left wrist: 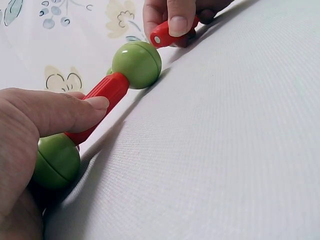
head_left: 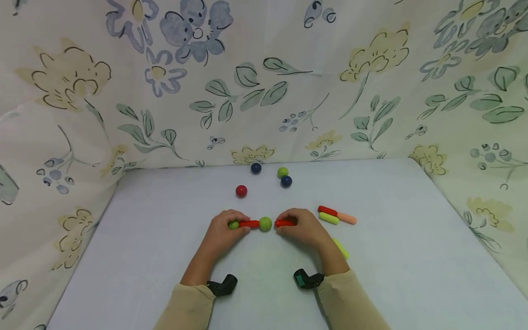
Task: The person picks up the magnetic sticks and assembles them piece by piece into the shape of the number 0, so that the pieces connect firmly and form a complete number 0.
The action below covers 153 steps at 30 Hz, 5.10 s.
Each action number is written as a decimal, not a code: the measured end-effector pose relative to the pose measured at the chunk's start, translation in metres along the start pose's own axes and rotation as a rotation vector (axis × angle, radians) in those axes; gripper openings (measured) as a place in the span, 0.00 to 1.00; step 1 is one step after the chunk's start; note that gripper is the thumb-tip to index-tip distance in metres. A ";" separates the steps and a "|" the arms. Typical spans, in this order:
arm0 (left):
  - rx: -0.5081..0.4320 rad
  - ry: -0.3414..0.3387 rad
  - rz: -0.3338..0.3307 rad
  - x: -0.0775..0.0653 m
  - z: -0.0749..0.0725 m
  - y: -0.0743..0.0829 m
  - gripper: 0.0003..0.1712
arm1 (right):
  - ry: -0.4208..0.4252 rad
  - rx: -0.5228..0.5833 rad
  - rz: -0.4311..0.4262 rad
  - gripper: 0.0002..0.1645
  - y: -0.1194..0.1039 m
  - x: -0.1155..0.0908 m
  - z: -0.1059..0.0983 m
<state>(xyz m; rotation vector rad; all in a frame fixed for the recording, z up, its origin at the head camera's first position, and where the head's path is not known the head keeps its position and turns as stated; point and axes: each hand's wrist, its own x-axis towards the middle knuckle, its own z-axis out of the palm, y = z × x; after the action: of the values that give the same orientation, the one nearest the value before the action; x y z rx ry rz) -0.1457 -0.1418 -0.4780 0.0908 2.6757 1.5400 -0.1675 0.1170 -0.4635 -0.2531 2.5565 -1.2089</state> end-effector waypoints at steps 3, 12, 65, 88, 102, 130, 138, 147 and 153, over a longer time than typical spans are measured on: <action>0.005 -0.002 -0.002 0.000 0.000 0.000 0.10 | 0.003 0.004 -0.008 0.12 -0.001 -0.001 0.000; 0.018 -0.005 -0.009 -0.001 0.000 0.001 0.10 | 0.005 0.016 -0.035 0.13 -0.001 -0.001 0.002; 0.025 0.037 -0.001 -0.001 0.002 0.003 0.10 | -0.017 -0.011 -0.040 0.07 -0.013 -0.001 0.015; -0.003 0.036 0.036 0.000 0.002 0.000 0.09 | 0.032 -0.034 -0.133 0.14 -0.010 -0.002 0.013; -0.009 0.063 -0.006 -0.002 0.002 0.003 0.10 | 0.049 0.018 -0.043 0.15 -0.006 -0.002 0.009; 0.468 0.010 0.392 -0.005 -0.007 0.030 0.18 | -0.097 -0.009 -0.156 0.16 -0.026 -0.003 0.019; 0.547 -0.120 0.294 -0.011 -0.005 0.033 0.15 | -0.100 0.054 -0.212 0.13 -0.032 -0.004 0.032; 0.556 0.014 0.174 -0.009 -0.022 0.025 0.16 | -0.086 0.087 -0.108 0.15 -0.034 0.002 0.033; 0.512 0.026 0.111 -0.007 -0.031 0.017 0.15 | -0.079 0.096 -0.084 0.20 -0.047 0.021 0.035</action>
<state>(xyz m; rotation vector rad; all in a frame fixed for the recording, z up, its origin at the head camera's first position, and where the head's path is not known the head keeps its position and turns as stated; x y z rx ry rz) -0.1408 -0.1605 -0.4476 0.2429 3.0597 0.8406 -0.1739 0.0562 -0.4516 -0.3816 2.4351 -1.3199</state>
